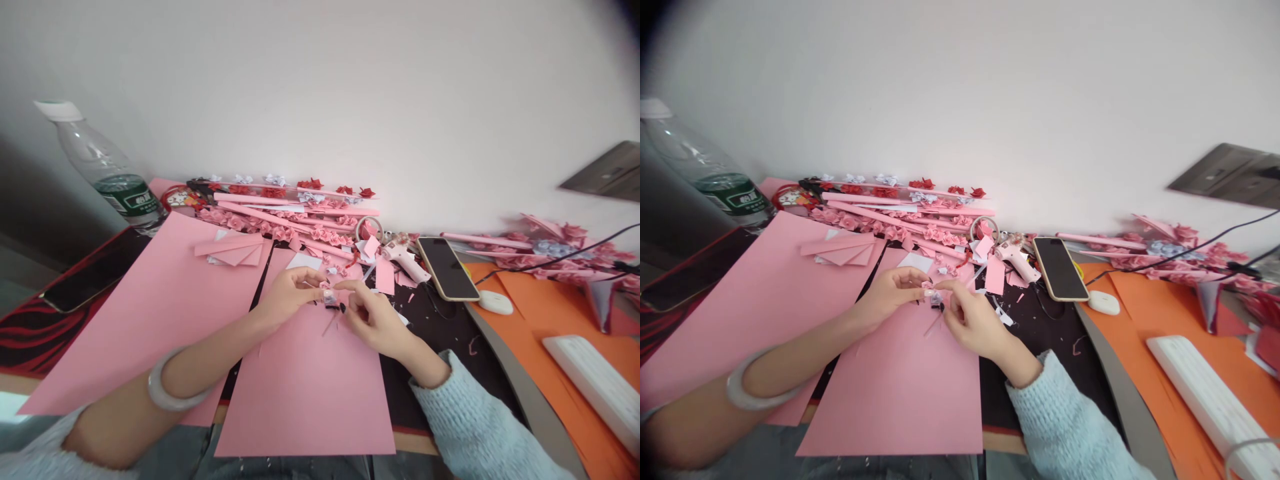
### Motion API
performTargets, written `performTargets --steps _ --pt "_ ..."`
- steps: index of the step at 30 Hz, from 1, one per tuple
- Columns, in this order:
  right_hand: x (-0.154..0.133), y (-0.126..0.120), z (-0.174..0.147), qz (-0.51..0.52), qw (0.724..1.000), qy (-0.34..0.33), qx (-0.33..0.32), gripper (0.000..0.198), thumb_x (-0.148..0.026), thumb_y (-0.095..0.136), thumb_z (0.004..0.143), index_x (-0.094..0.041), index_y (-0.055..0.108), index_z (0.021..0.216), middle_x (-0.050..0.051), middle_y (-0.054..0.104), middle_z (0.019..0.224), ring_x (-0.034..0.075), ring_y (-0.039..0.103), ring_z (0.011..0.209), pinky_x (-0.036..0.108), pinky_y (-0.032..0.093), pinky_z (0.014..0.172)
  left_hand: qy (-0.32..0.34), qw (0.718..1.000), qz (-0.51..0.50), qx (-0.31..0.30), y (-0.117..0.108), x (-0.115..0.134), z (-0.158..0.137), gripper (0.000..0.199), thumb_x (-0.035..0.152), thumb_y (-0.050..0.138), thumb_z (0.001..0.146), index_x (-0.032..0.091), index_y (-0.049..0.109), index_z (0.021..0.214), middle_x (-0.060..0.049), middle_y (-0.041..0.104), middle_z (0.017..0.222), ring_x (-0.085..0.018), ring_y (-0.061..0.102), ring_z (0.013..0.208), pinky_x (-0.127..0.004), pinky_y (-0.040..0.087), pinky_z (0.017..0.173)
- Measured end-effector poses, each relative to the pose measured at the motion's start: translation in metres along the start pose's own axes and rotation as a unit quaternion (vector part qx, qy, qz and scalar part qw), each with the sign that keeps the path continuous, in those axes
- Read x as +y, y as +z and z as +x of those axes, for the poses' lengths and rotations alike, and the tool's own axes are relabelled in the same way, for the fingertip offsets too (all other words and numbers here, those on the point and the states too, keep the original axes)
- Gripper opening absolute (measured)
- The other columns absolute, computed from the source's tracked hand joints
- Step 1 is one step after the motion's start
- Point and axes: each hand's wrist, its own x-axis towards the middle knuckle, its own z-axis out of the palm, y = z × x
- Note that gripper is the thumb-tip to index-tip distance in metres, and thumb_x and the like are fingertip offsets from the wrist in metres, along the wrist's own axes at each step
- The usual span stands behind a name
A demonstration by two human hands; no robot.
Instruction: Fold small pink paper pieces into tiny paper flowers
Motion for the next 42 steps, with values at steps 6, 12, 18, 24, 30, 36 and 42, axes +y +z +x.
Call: performTargets --steps 6,12,18,24,30,36,42 --pt "0.0002 0.0002 0.0002 0.000 1.000 0.001 0.000 0.037 -0.004 0.041 0.077 -0.017 0.043 0.112 -0.009 0.033 0.055 0.008 0.034 0.046 0.020 0.027 0.049 -0.004 1.000 0.000 0.001 0.0003 0.0009 -0.0006 0.025 0.025 0.074 0.063 0.014 0.062 0.083 -0.001 0.062 0.076 -0.010 0.057 0.064 -0.024 0.047 0.063" --pt "-0.0003 -0.0005 0.0003 -0.001 1.000 0.001 -0.003 0.038 -0.004 0.041 0.077 -0.017 0.043 0.112 -0.009 0.033 0.056 0.008 0.034 0.047 0.020 0.027 0.049 -0.001 1.000 -0.002 0.000 -0.0002 -0.0005 0.0003 0.025 0.025 0.074 0.063 0.014 0.063 0.083 0.000 0.062 0.074 -0.010 0.057 0.062 -0.024 0.047 0.062" --pt "-0.0001 -0.0003 0.0003 -0.003 1.000 0.004 -0.002 0.037 -0.004 0.041 0.077 -0.017 0.043 0.112 -0.009 0.033 0.055 0.008 0.034 0.046 0.020 0.027 0.049 -0.002 1.000 0.000 -0.002 -0.0002 0.0000 -0.0003 0.025 0.025 0.073 0.064 0.014 0.063 0.083 -0.001 0.063 0.077 -0.011 0.058 0.065 -0.024 0.047 0.063" --pt "-0.0001 -0.0002 0.0004 -0.001 1.000 -0.001 0.001 0.037 -0.004 0.041 0.077 -0.017 0.044 0.112 -0.009 0.032 0.055 0.008 0.034 0.046 0.020 0.027 0.049 -0.001 1.000 0.002 0.000 -0.0002 -0.0005 -0.0001 0.025 0.025 0.074 0.063 0.014 0.063 0.083 -0.001 0.063 0.076 -0.011 0.058 0.064 -0.024 0.048 0.063" --pt "0.0019 0.0018 -0.0006 0.009 0.999 0.006 0.040 0.033 -0.006 0.039 0.081 -0.017 0.044 0.112 -0.009 0.031 0.055 0.008 0.034 0.046 0.020 0.028 0.049 -0.005 1.000 -0.002 -0.002 0.0003 -0.0004 -0.0006 0.026 0.026 0.074 0.063 0.014 0.063 0.084 -0.002 0.065 0.077 -0.014 0.062 0.070 -0.028 0.050 0.068" --pt "0.0043 0.0022 -0.0007 0.005 0.993 0.022 0.113 0.021 -0.012 0.039 0.086 -0.017 0.050 0.104 -0.007 0.036 0.057 0.009 0.037 0.048 0.021 0.029 0.050 -0.010 0.999 0.021 -0.033 0.0032 -0.0014 -0.0032 0.023 0.024 0.074 0.062 0.013 0.063 0.080 -0.006 0.069 0.083 -0.020 0.065 0.082 -0.036 0.050 0.081" --pt "0.0048 0.0029 -0.0013 -0.004 0.995 0.024 0.097 0.019 -0.014 0.040 0.087 -0.017 0.051 0.102 -0.006 0.038 0.057 0.009 0.039 0.049 0.021 0.030 0.050 -0.012 0.997 0.037 -0.069 0.0065 0.0002 -0.0045 0.023 0.022 0.074 0.062 0.014 0.063 0.081 -0.006 0.069 0.084 -0.021 0.066 0.085 -0.035 0.049 0.081"
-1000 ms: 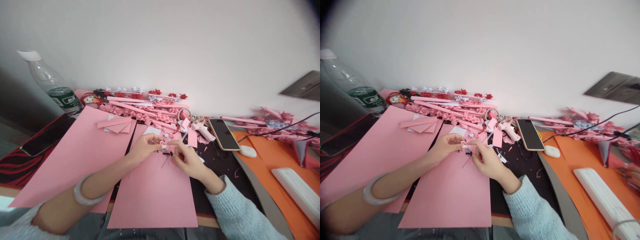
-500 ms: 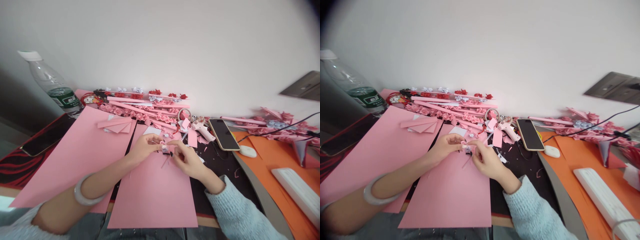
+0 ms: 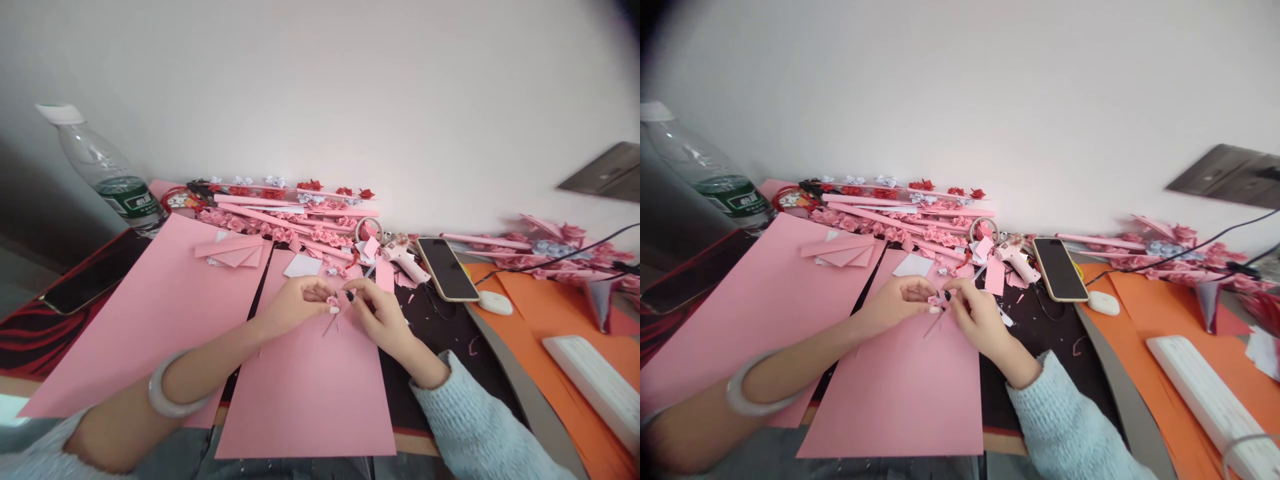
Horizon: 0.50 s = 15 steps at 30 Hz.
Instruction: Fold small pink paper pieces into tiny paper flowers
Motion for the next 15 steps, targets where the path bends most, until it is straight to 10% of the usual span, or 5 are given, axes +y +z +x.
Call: performTargets --steps 15 --pt "0.0004 -0.0006 0.0009 -0.008 1.000 0.005 0.003 0.018 -0.015 0.040 0.087 -0.017 0.052 0.099 -0.006 0.038 0.055 0.009 0.038 0.047 0.021 0.030 0.049 0.009 1.000 -0.008 -0.009 -0.0007 -0.0019 0.0009 0.017 0.020 0.070 0.066 0.014 0.064 0.080 -0.006 0.068 0.085 -0.019 0.065 0.083 -0.030 0.050 0.074"
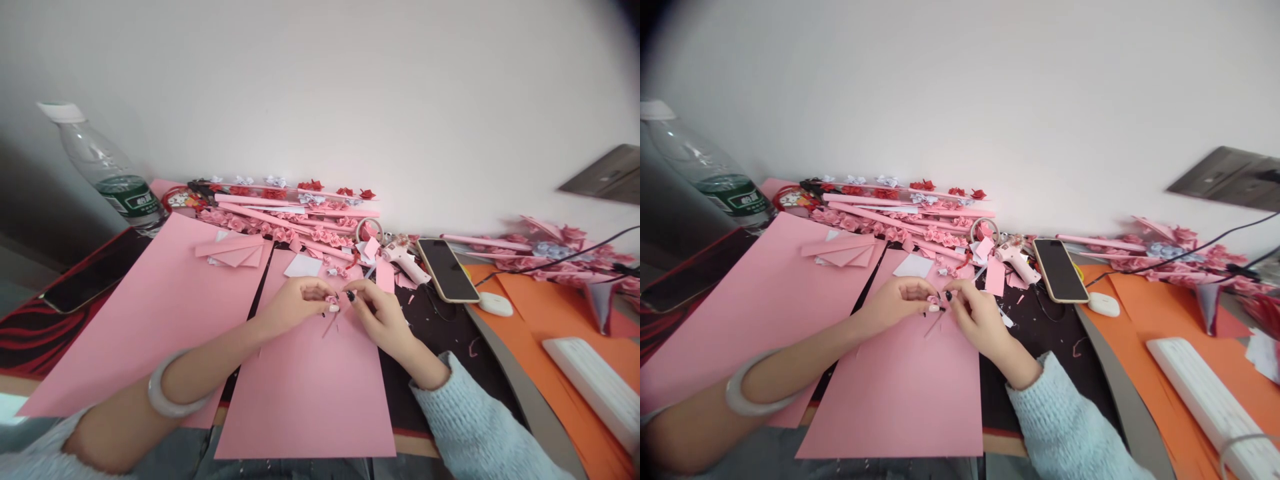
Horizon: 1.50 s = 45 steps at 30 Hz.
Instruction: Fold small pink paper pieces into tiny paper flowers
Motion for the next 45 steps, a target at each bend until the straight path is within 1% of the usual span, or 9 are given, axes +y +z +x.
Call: performTargets --steps 7,11,16,20,28,32,38,45 --pt "0.000 0.000 0.000 -0.002 1.000 0.001 0.008 0.018 -0.016 0.040 0.087 -0.017 0.053 0.098 -0.007 0.038 0.054 0.009 0.038 0.046 0.021 0.030 0.048 -0.009 1.000 -0.026 0.008 0.000 0.001 0.000 0.026 0.023 0.074 0.062 0.014 0.061 0.082 -0.006 0.069 0.082 -0.018 0.065 0.080 -0.031 0.051 0.074" --pt "0.000 0.000 -0.001 -0.005 1.000 0.002 0.007 0.018 -0.016 0.040 0.087 -0.017 0.054 0.098 -0.006 0.038 0.054 0.009 0.037 0.046 0.021 0.029 0.047 -0.007 1.000 -0.022 0.015 -0.001 0.000 0.000 0.024 0.023 0.074 0.062 0.014 0.061 0.080 -0.004 0.068 0.080 -0.017 0.065 0.077 -0.030 0.051 0.072" --pt "0.000 0.001 -0.001 -0.007 1.000 0.001 0.009 0.018 -0.016 0.040 0.087 -0.017 0.053 0.099 -0.006 0.039 0.054 0.009 0.038 0.046 0.021 0.030 0.049 0.000 1.000 -0.001 0.012 0.000 0.001 -0.003 0.020 0.023 0.073 0.064 0.014 0.062 0.079 -0.008 0.070 0.085 -0.020 0.066 0.084 -0.033 0.050 0.078" --pt "0.001 0.001 -0.001 -0.007 1.000 -0.001 0.009 0.017 -0.016 0.040 0.087 -0.018 0.053 0.098 -0.006 0.039 0.054 0.009 0.038 0.046 0.021 0.031 0.048 -0.001 1.000 0.002 0.012 0.000 0.001 -0.003 0.020 0.023 0.072 0.064 0.014 0.063 0.080 -0.008 0.070 0.087 -0.021 0.065 0.087 -0.035 0.050 0.081" --pt "0.002 0.003 -0.003 0.010 1.000 -0.016 -0.003 0.015 -0.017 0.043 0.086 -0.018 0.053 0.097 -0.007 0.038 0.053 0.008 0.037 0.045 0.020 0.030 0.047 0.004 1.000 0.007 0.009 0.000 -0.001 -0.001 0.023 0.023 0.073 0.064 0.014 0.065 0.083 -0.007 0.070 0.086 -0.019 0.065 0.084 -0.033 0.050 0.079" --pt "0.001 0.006 -0.003 0.010 1.000 0.000 0.003 0.011 -0.019 0.046 0.085 -0.018 0.054 0.093 -0.007 0.036 0.053 0.008 0.035 0.045 0.020 0.029 0.046 0.008 1.000 0.018 0.015 0.002 0.001 -0.001 0.027 0.016 0.073 0.061 0.015 0.062 0.085 -0.005 0.068 0.083 -0.017 0.064 0.078 -0.032 0.051 0.076" --pt "-0.003 0.010 0.000 0.011 1.000 0.020 0.001 0.005 -0.021 0.055 0.080 -0.018 0.056 0.084 -0.009 0.033 0.050 0.007 0.033 0.043 0.019 0.030 0.046 0.015 0.996 0.087 0.034 0.006 0.005 -0.005 0.018 0.008 0.064 0.063 0.016 0.060 0.079 -0.002 0.066 0.078 -0.016 0.063 0.076 -0.029 0.050 0.073" --pt "-0.004 0.014 -0.001 0.036 0.997 0.061 0.011 0.002 -0.016 0.055 0.078 -0.017 0.057 0.078 -0.008 0.035 0.050 0.007 0.034 0.044 0.019 0.030 0.047 0.012 0.994 0.106 0.039 0.011 0.009 -0.007 0.018 0.012 0.067 0.063 0.016 0.059 0.078 -0.001 0.065 0.077 -0.016 0.062 0.074 -0.028 0.049 0.071"
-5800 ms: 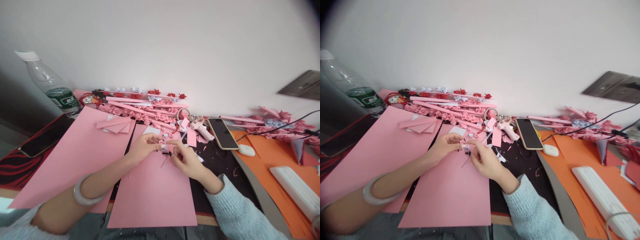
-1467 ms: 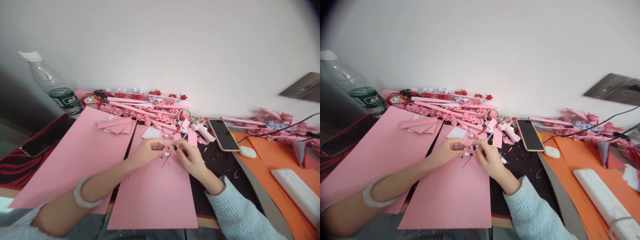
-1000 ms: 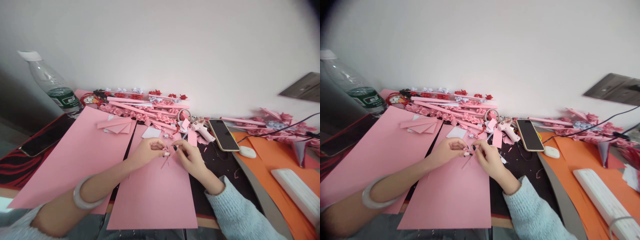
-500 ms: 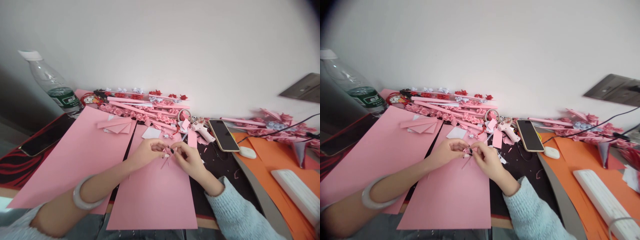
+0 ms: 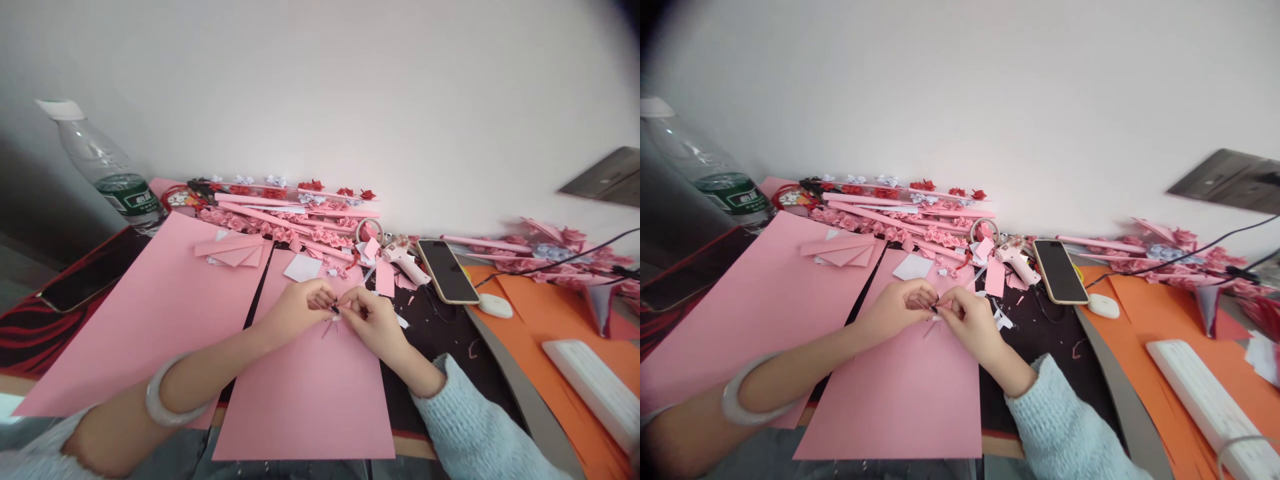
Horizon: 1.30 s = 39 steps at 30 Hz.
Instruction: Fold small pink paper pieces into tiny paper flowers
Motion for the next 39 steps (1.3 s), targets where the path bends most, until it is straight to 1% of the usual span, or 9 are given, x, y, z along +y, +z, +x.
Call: performTargets --steps 5,10,15,19,23,27,30,36,39 --pt "-0.0025 0.0001 0.0016 0.031 0.999 0.040 -0.015 0.011 -0.016 0.054 0.078 -0.017 0.053 0.067 -0.007 0.038 0.051 0.008 0.035 0.046 0.020 0.029 0.047 0.007 1.000 0.004 0.004 0.0009 -0.0003 -0.0008 0.017 0.013 0.068 0.064 0.016 0.058 0.077 -0.001 0.065 0.076 -0.015 0.062 0.074 -0.026 0.050 0.070" --pt "-0.0028 -0.0007 0.0041 0.066 0.994 0.078 -0.035 0.016 -0.023 0.055 0.078 -0.017 0.050 0.064 -0.005 0.041 0.051 0.009 0.036 0.047 0.020 0.029 0.045 0.003 1.000 0.004 0.001 0.0012 -0.0008 -0.0014 0.017 0.013 0.068 0.064 0.016 0.058 0.077 0.000 0.065 0.076 -0.014 0.062 0.074 -0.025 0.050 0.070" --pt "-0.0005 0.0003 0.0034 0.092 0.992 0.083 -0.014 0.018 -0.026 0.057 0.078 -0.018 0.047 0.065 -0.006 0.038 0.052 0.008 0.033 0.047 0.020 0.027 0.045 0.006 1.000 0.000 0.004 0.0006 0.0005 -0.0005 0.018 0.013 0.069 0.064 0.016 0.058 0.077 0.000 0.064 0.075 -0.014 0.062 0.073 -0.025 0.050 0.070" --pt "-0.0008 0.0000 0.0041 0.102 0.989 0.101 -0.034 0.021 -0.028 0.057 0.079 -0.018 0.046 0.064 -0.006 0.040 0.051 0.008 0.035 0.046 0.021 0.026 0.044 0.003 1.000 0.009 0.000 0.0006 0.0006 -0.0011 0.018 0.013 0.068 0.064 0.016 0.057 0.078 0.000 0.065 0.076 -0.014 0.063 0.075 -0.026 0.050 0.071" --pt "-0.0012 -0.0009 0.0061 0.121 0.984 0.117 -0.059 0.020 -0.030 0.055 0.079 -0.018 0.047 0.065 -0.005 0.043 0.052 0.008 0.035 0.046 0.021 0.025 0.043 0.008 1.000 0.012 -0.003 0.0008 0.0007 -0.0017 0.018 0.013 0.067 0.065 0.017 0.057 0.079 0.000 0.065 0.076 -0.014 0.063 0.075 -0.025 0.050 0.070" --pt "-0.0006 -0.0012 0.0064 0.119 0.985 0.115 -0.056 0.020 -0.030 0.053 0.079 -0.018 0.047 0.064 -0.006 0.039 0.051 0.008 0.033 0.045 0.021 0.024 0.043 0.015 1.000 0.006 -0.002 0.0009 -0.0001 -0.0008 0.020 0.012 0.067 0.066 0.017 0.055 0.081 0.000 0.065 0.076 -0.014 0.063 0.075 -0.026 0.051 0.071" --pt "-0.0005 -0.0012 0.0059 0.115 0.986 0.112 -0.054 0.019 -0.029 0.053 0.079 -0.018 0.046 0.065 -0.006 0.040 0.051 0.008 0.033 0.046 0.021 0.025 0.044 0.018 1.000 0.008 -0.004 0.0010 -0.0010 -0.0003 0.020 0.013 0.066 0.066 0.018 0.055 0.081 0.000 0.064 0.076 -0.015 0.064 0.075 -0.026 0.052 0.070" --pt "-0.0001 -0.0012 0.0072 0.115 0.983 0.124 -0.074 0.018 -0.028 0.051 0.079 -0.018 0.046 0.064 -0.006 0.040 0.050 0.009 0.035 0.046 0.021 0.026 0.044 0.013 1.000 0.021 -0.010 0.0009 -0.0004 -0.0013 0.020 0.014 0.066 0.067 0.018 0.055 0.083 0.000 0.064 0.076 -0.016 0.064 0.076 -0.027 0.052 0.071" --pt "-0.0005 -0.0013 0.0083 0.120 0.982 0.126 -0.072 0.017 -0.028 0.052 0.078 -0.018 0.046 0.066 -0.006 0.040 0.052 0.008 0.034 0.046 0.021 0.025 0.044 0.017 1.000 0.019 -0.008 0.0006 0.0000 -0.0015 0.019 0.014 0.065 0.068 0.019 0.054 0.082 0.000 0.064 0.076 -0.015 0.064 0.076 -0.028 0.052 0.071"
